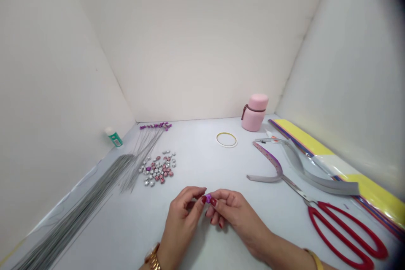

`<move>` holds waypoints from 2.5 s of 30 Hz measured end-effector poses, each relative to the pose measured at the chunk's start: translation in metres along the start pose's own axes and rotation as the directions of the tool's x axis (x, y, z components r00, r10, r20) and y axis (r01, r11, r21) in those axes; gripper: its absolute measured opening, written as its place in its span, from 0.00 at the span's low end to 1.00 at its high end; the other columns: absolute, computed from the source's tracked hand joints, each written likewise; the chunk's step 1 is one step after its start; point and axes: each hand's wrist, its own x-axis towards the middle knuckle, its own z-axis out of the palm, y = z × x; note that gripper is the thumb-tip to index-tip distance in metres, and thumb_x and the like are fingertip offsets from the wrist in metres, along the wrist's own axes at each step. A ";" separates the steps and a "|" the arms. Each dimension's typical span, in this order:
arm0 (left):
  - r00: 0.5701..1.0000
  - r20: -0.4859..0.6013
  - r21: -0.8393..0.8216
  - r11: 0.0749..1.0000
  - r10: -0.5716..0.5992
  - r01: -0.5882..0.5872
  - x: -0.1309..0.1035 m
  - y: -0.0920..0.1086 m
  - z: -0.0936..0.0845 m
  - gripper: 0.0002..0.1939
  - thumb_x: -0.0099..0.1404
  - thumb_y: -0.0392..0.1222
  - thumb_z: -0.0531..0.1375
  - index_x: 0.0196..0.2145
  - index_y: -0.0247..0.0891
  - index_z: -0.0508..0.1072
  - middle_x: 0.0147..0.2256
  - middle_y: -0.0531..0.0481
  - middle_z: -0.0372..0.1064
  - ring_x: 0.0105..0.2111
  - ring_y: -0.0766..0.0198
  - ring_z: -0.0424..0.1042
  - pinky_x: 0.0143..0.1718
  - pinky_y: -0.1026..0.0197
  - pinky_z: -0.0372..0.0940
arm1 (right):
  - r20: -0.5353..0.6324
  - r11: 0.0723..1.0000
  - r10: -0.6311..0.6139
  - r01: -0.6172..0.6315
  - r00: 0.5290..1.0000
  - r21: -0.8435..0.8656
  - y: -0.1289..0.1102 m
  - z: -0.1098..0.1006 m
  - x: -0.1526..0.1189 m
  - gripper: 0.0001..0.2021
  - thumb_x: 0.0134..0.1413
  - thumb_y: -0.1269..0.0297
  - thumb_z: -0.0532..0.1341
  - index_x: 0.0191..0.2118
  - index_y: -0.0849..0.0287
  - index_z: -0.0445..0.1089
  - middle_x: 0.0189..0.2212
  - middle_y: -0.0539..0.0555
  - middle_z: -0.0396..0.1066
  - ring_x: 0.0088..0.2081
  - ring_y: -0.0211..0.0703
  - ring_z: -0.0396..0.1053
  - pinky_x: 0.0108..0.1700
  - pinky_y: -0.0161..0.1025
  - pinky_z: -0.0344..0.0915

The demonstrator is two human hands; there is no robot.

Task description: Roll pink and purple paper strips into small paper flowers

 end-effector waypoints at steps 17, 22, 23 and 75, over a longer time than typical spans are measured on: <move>0.964 0.081 0.253 0.931 0.252 -0.264 -0.006 0.005 0.000 0.12 0.60 0.31 0.52 0.41 0.38 0.70 0.40 0.46 0.68 0.41 0.63 0.66 0.42 0.62 0.63 | -0.003 0.996 -0.012 0.011 1.000 -0.094 -0.001 0.001 -0.002 0.15 0.48 0.55 0.58 0.24 0.64 0.64 0.16 0.49 0.66 0.17 0.31 0.59 0.20 0.29 0.53; 0.944 0.081 0.354 0.876 0.320 -0.327 -0.007 0.002 0.002 0.10 0.60 0.31 0.54 0.39 0.37 0.71 0.37 0.46 0.71 0.37 0.64 0.69 0.40 0.62 0.65 | 0.006 0.995 -0.029 0.029 1.000 -0.099 0.000 0.000 -0.002 0.16 0.48 0.53 0.58 0.25 0.63 0.66 0.15 0.48 0.65 0.17 0.31 0.59 0.21 0.30 0.52; 0.943 0.081 0.362 0.873 0.321 -0.329 -0.006 0.001 0.002 0.10 0.60 0.32 0.54 0.39 0.37 0.71 0.37 0.46 0.71 0.37 0.63 0.69 0.40 0.62 0.65 | 0.012 0.995 -0.032 0.033 0.999 -0.094 -0.001 0.000 -0.003 0.16 0.49 0.53 0.57 0.25 0.64 0.66 0.15 0.49 0.66 0.17 0.31 0.59 0.21 0.30 0.52; 0.906 0.194 -0.346 0.838 -0.376 0.422 0.003 -0.002 -0.002 0.08 0.53 0.40 0.61 0.32 0.35 0.73 0.28 0.48 0.75 0.29 0.63 0.72 0.32 0.65 0.66 | 0.007 0.998 -0.013 0.013 1.000 -0.068 -0.004 -0.002 0.000 0.11 0.47 0.58 0.61 0.31 0.60 0.64 0.18 0.47 0.64 0.21 0.33 0.61 0.23 0.31 0.56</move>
